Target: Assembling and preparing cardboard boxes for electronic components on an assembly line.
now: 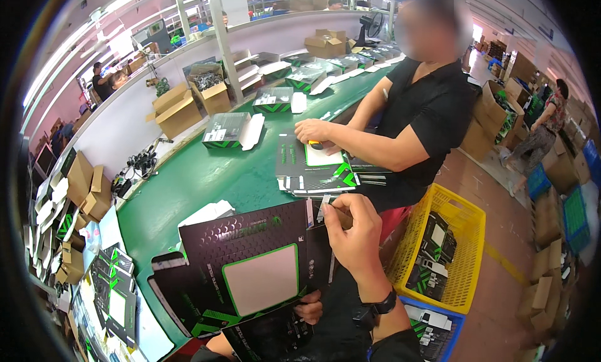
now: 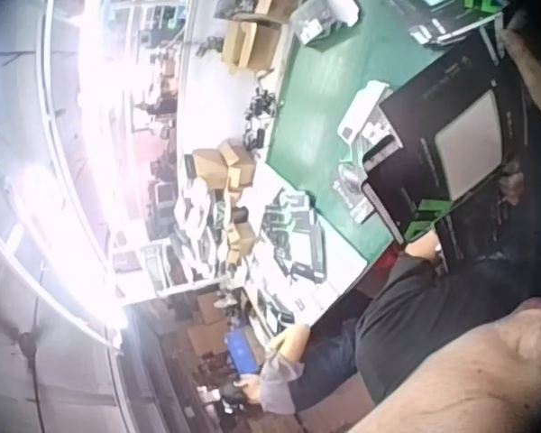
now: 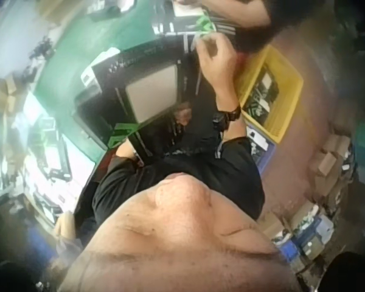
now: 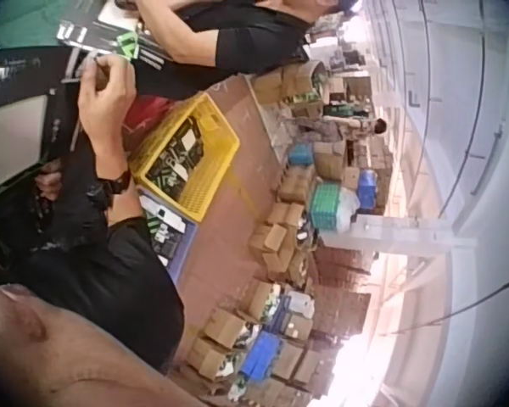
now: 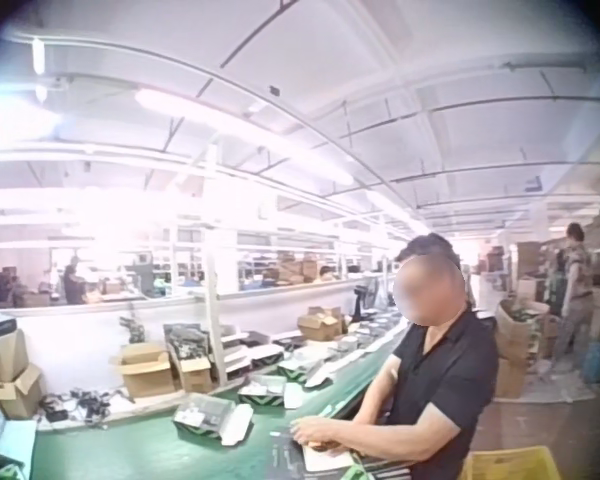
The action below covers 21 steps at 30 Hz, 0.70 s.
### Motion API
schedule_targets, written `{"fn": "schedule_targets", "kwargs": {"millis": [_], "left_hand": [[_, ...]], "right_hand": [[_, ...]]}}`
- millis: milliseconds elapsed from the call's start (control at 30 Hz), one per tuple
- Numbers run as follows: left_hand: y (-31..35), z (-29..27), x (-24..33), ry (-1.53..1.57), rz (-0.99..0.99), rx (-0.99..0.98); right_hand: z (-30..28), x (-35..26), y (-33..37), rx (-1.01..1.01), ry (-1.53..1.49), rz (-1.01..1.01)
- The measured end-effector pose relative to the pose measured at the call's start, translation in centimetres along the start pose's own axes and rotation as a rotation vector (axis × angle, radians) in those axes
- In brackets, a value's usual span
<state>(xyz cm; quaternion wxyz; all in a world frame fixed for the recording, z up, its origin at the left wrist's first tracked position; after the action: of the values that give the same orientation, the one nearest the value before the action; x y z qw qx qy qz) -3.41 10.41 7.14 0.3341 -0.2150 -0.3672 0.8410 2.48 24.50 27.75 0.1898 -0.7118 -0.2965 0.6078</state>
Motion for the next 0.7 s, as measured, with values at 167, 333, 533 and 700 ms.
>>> {"fn": "schedule_targets", "kwargs": {"millis": [167,333,533,700], "left_hand": [[0.3,0.4,-0.8,0.014,0.02,-0.002],[0.0,-0.1,-1.5,0.051,0.026,-0.009],[0.1,0.1,-2.2,0.064,0.043,-0.019],[0.3,-0.2,-2.6,0.08,0.054,-0.029]], "right_hand": [[0.6,-0.8,0.1,-0.082,0.038,-0.109],[0.6,-1.1,0.4,-0.249,0.081,-0.255],[0.1,-0.6,0.1,-0.047,0.177,-0.312],[0.3,-0.4,-0.4,-0.121,0.153,-0.247]]}}
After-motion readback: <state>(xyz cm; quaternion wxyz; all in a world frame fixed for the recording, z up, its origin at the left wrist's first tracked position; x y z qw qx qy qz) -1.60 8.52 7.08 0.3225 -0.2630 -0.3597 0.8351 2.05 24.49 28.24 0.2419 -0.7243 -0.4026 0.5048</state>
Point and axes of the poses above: each hand's wrist, its own y-axis away from the middle knuckle, its own z-axis out of the palm, x = y × z, the point moved 3 cm from there along -y, towards the middle knuckle, and after that the axes turned 4 degrees about -y, right-handed, at the moved point
